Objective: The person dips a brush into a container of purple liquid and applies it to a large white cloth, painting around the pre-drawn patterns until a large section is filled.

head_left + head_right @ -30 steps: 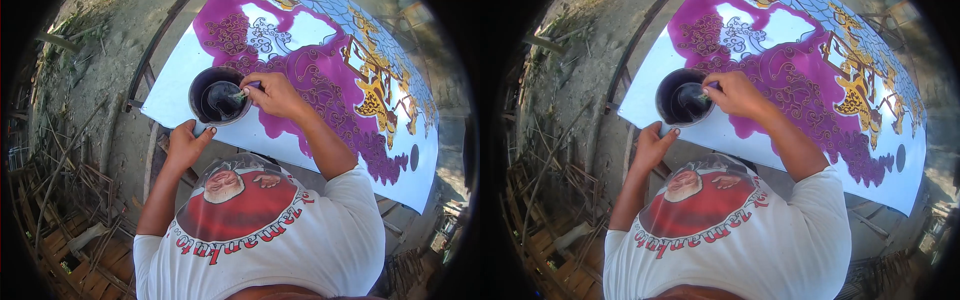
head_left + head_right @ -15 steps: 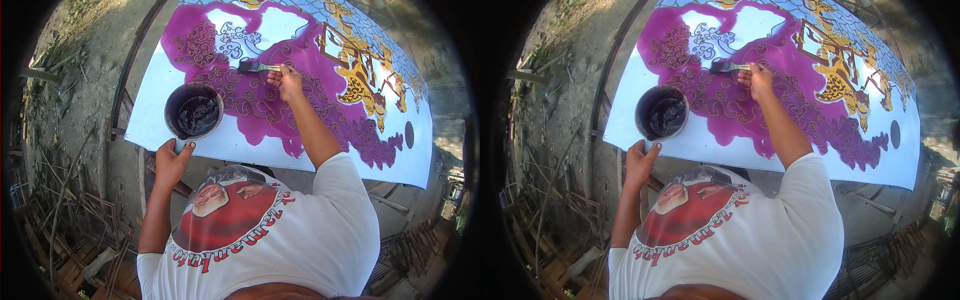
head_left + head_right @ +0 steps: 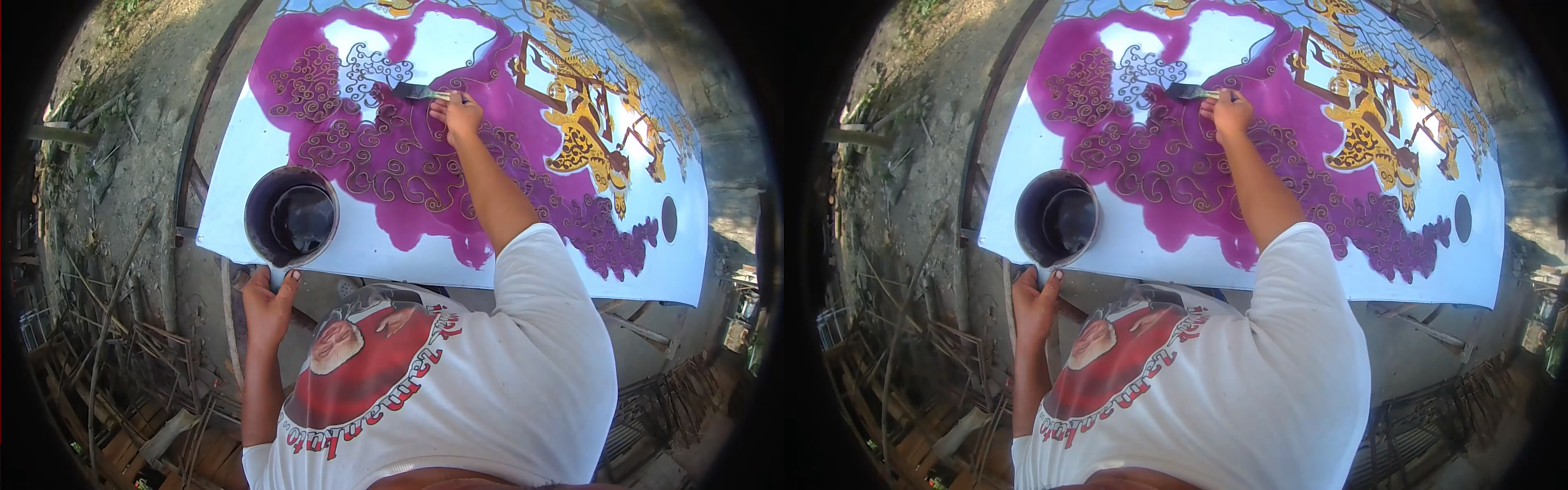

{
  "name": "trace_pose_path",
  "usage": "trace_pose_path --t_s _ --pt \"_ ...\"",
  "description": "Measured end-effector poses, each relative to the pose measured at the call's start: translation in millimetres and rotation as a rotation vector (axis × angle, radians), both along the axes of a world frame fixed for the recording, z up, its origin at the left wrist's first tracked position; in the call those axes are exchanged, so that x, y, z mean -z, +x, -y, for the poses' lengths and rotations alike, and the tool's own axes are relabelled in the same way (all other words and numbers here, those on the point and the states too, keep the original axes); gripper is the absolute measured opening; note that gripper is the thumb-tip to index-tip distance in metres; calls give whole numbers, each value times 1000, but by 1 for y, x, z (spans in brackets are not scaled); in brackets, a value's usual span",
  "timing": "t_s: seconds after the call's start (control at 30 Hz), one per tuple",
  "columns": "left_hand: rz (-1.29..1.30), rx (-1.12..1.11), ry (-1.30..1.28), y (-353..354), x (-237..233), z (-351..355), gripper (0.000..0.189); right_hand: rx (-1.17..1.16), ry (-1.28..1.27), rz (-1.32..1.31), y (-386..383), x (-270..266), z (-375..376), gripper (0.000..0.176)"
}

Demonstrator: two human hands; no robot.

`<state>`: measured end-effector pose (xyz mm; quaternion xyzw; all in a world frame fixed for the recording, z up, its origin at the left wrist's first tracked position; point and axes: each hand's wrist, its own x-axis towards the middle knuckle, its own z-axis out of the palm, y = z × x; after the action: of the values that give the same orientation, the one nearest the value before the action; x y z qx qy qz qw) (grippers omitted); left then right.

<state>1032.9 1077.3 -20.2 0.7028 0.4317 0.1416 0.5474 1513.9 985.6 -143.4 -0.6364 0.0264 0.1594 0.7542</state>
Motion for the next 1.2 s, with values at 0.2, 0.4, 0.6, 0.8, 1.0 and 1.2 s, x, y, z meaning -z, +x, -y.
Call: trace_pose_path --t_s 0.2,0.4,0.6,0.8,1.0,1.2 --pt "-9 -19 -38 3 -6 5 19 63 24 108 54 4 -49 24" --pt "13 -28 -104 2 -9 10 19 -147 -207 134 47 -11 -11 24" --pt "7 -17 -88 6 -13 13 21 35 37 111 66 9 -43 24" --pt "-7 -25 -112 9 -16 16 20 -187 -200 124 37 -10 -9 23" --pt "44 -17 -80 4 -14 17 19 -140 -234 105 45 -10 76 27" --pt "-17 -17 -56 7 -18 19 21 134 -17 129 94 12 83 27"
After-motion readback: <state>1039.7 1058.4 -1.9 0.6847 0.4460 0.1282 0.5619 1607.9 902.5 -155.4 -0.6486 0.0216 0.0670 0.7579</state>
